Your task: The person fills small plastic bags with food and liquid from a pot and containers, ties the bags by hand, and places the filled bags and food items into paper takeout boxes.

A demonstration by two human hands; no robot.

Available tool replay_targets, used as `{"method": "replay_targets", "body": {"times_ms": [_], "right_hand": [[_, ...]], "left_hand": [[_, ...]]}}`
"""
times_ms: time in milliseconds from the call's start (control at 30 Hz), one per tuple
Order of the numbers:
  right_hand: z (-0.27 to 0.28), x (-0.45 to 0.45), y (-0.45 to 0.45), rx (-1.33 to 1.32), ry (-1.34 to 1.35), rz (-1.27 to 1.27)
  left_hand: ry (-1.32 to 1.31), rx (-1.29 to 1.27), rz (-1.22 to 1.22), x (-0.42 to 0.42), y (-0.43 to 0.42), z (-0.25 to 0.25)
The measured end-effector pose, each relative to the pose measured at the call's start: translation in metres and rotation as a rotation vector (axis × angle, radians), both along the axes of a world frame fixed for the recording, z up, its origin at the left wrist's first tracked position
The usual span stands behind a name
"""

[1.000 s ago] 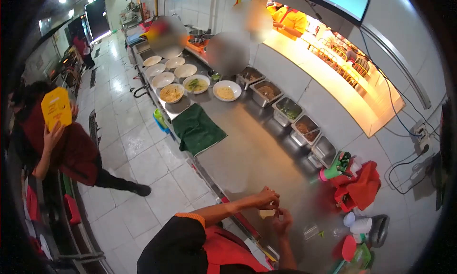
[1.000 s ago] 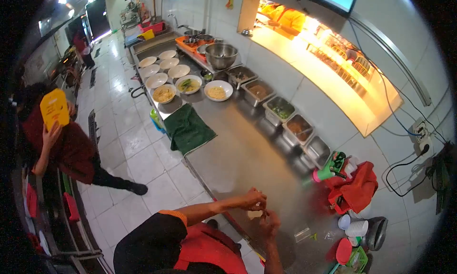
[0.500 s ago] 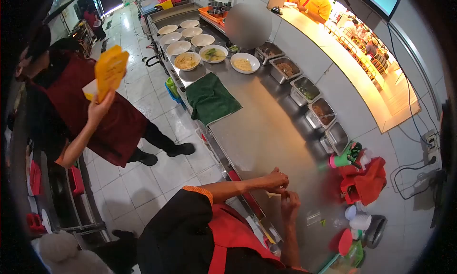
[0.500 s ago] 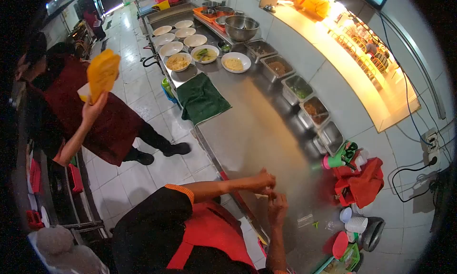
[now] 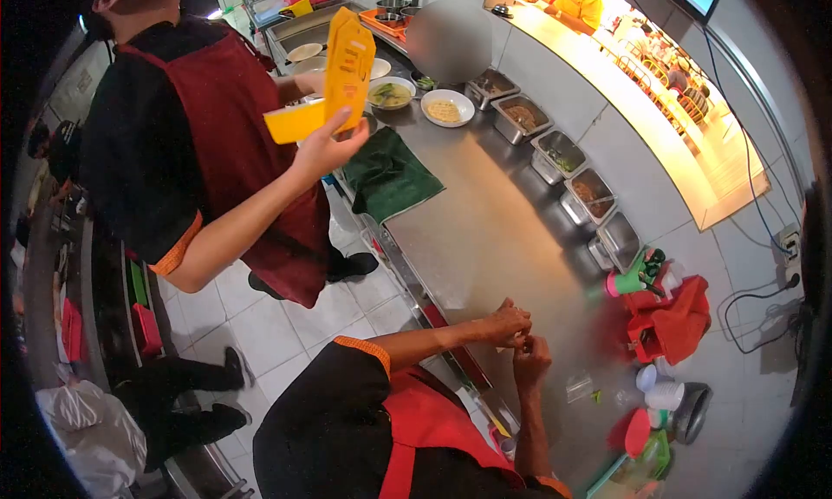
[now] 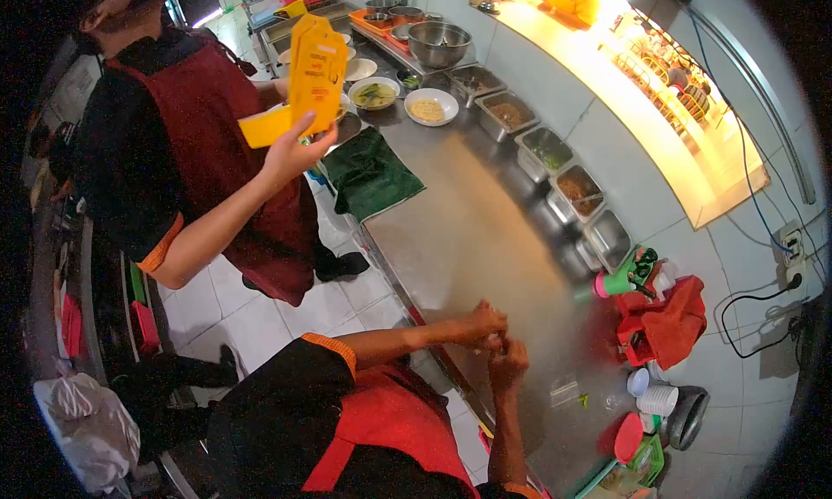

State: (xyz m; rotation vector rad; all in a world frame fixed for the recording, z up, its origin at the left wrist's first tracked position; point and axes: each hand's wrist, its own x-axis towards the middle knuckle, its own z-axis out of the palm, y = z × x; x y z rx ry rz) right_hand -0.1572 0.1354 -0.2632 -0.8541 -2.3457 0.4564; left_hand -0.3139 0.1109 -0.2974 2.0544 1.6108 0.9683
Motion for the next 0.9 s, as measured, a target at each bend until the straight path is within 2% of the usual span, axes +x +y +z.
{"method": "replay_targets", "body": {"times_ms": [100,167,200,267,300,367,400,467,533,633,700,800,900], "right_hand": [[-0.004,0.004,0.003,0.075,-0.059,0.006],[-0.001,0.007,0.007,0.143,-0.095,-0.018],[0.002,0.007,0.009,0.091,-0.085,0.003],[0.007,0.009,0.011,0.02,-0.083,-0.008],[0.011,0.008,0.01,-0.109,-0.083,-0.064],[0.018,0.007,0.012,-0.302,-0.075,-0.127],[0.02,0.009,0.013,-0.361,-0.071,-0.14],[0.022,0.012,0.014,-0.54,0.078,-0.119],[0.012,0.019,0.021,-0.734,0.104,-0.072],[0.013,0.025,0.022,-0.775,0.071,-0.123],[0.026,0.024,0.013,-0.832,0.111,-0.079],[0.022,0.023,0.009,-0.895,0.208,-0.076],[-0.003,0.029,0.011,-0.945,0.305,-0.07]], "left_hand": [[-0.013,0.001,-0.024,0.0,-0.003,-0.003],[-0.114,0.034,-0.01,0.002,0.001,-0.015],[-0.123,0.023,-0.046,0.006,-0.001,-0.017],[0.007,0.111,0.104,0.007,-0.012,0.007],[-0.001,0.095,0.077,0.009,-0.015,0.013],[0.088,0.228,0.245,0.016,-0.022,0.017],[0.075,0.205,0.21,0.019,-0.024,0.013],[-0.041,0.118,0.346,0.024,-0.021,0.006],[-0.099,0.104,0.364,0.025,-0.019,0.002],[-0.223,-0.038,0.352,0.032,-0.016,0.002],[-0.257,0.002,0.374,0.033,-0.02,-0.006],[-0.159,0.08,0.391,0.036,-0.028,0.011],[-0.083,0.037,0.402,0.038,-0.026,0.008]]}}
